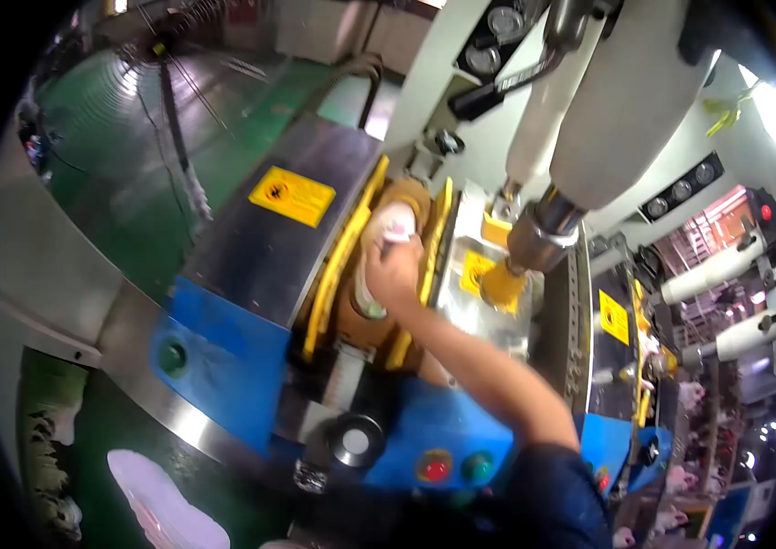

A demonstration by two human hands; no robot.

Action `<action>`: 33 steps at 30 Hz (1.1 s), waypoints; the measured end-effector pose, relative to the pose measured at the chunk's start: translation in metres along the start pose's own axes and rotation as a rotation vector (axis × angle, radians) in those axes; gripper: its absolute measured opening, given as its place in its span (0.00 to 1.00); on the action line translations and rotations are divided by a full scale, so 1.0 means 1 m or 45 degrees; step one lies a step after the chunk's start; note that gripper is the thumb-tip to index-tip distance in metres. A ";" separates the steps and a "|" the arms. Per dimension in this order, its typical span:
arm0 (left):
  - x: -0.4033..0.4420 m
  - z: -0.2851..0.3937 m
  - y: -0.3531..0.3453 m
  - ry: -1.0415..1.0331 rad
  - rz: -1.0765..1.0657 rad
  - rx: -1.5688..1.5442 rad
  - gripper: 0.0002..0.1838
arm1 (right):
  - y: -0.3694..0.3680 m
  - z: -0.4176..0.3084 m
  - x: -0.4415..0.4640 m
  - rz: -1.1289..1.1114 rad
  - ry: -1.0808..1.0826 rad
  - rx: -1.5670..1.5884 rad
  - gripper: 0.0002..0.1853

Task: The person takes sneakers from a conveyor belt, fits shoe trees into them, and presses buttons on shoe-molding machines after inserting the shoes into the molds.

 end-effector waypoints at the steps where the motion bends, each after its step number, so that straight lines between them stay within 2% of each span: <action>1: -0.004 -0.001 0.002 -0.008 0.012 0.038 0.23 | 0.006 -0.001 0.004 -0.138 0.129 -0.034 0.26; 3: -0.013 -0.006 -0.001 -0.056 -0.003 0.076 0.21 | 0.011 -0.020 -0.003 0.028 -0.186 -0.088 0.26; 6: -0.034 0.005 -0.007 -0.283 -0.114 0.128 0.17 | 0.017 -0.023 -0.005 -0.060 -0.269 -0.011 0.28; 9: -0.067 0.029 -0.020 -0.820 -0.314 0.411 0.14 | 0.026 -0.022 -0.001 -0.328 -0.289 -0.066 0.34; 10: -0.087 0.049 -0.038 -1.092 -0.535 0.770 0.22 | 0.040 -0.024 -0.006 -0.560 -0.395 0.144 0.35; 11: -0.089 0.049 -0.039 -1.109 -0.533 0.770 0.22 | 0.060 -0.034 -0.017 -0.675 -0.323 0.190 0.31; 12: -0.094 0.041 -0.036 -1.205 -0.584 0.718 0.26 | 0.107 -0.074 -0.041 -0.774 0.119 0.083 0.30; 14: -0.104 0.031 -0.011 -0.564 -0.617 0.129 0.30 | 0.164 -0.088 -0.117 -0.360 0.806 -0.165 0.33; 15: -0.108 0.017 -0.004 0.097 -0.527 -0.483 0.28 | 0.202 -0.099 -0.147 -0.382 0.991 -0.170 0.35; 18: -0.138 -0.005 0.024 0.051 -0.394 -0.544 0.23 | 0.259 -0.038 -0.238 -0.552 0.768 -0.336 0.41; 19: -0.160 -0.013 0.019 0.074 -0.436 -0.610 0.25 | 0.244 0.009 -0.272 -0.883 0.693 -0.544 0.43; 20: -0.173 -0.012 0.018 0.118 -0.534 -0.606 0.28 | 0.249 0.015 -0.280 -0.905 0.791 -0.609 0.43; 21: -0.182 -0.021 0.026 0.102 -0.504 -0.527 0.28 | 0.255 0.018 -0.287 -0.909 0.859 -0.669 0.42; 23: -0.222 -0.011 0.001 0.141 -0.645 -0.552 0.28 | 0.269 0.007 -0.280 -0.851 0.276 -0.045 0.41; 25: -0.257 -0.005 -0.013 0.027 -0.777 -0.369 0.28 | 0.293 -0.011 -0.284 -0.775 0.365 0.142 0.44; 26: -0.268 -0.015 -0.005 0.159 -0.695 -0.368 0.27 | 0.289 -0.006 -0.302 -0.930 0.173 0.550 0.45; 27: -0.282 -0.028 0.000 0.237 -0.746 -0.172 0.27 | 0.283 0.002 -0.325 -1.103 0.001 0.944 0.45; 28: -0.299 -0.043 0.009 0.316 -0.759 0.018 0.27 | 0.279 0.011 -0.346 -1.325 -0.042 1.008 0.46; 29: -0.317 -0.051 0.010 0.025 -0.980 0.382 0.28 | 0.274 0.016 -0.361 -1.481 -0.084 1.148 0.45; 30: -0.343 -0.069 0.013 -0.102 -0.992 0.530 0.31 | 0.271 0.021 -0.375 -1.641 -0.141 1.274 0.45; 31: -0.372 -0.048 -0.007 -0.468 -1.185 0.635 0.38 | 0.274 0.011 -0.381 -1.693 -0.231 1.502 0.44; 32: -0.397 -0.053 -0.002 0.041 -1.091 0.181 0.46 | 0.292 0.000 -0.396 -1.890 -0.445 1.768 0.44; 33: -0.405 -0.048 0.004 0.079 -1.103 0.153 0.50 | 0.313 -0.024 -0.391 -2.059 -0.631 1.976 0.43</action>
Point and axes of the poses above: each hand's wrist, its own x-axis towards the middle knuckle, its own y-axis out of the back of the hand, z = x × y, the point moved 5 cm from there along x, towards the middle knuckle, and after that the axes turned 2 degrees about -x, right-handed, at the moved point
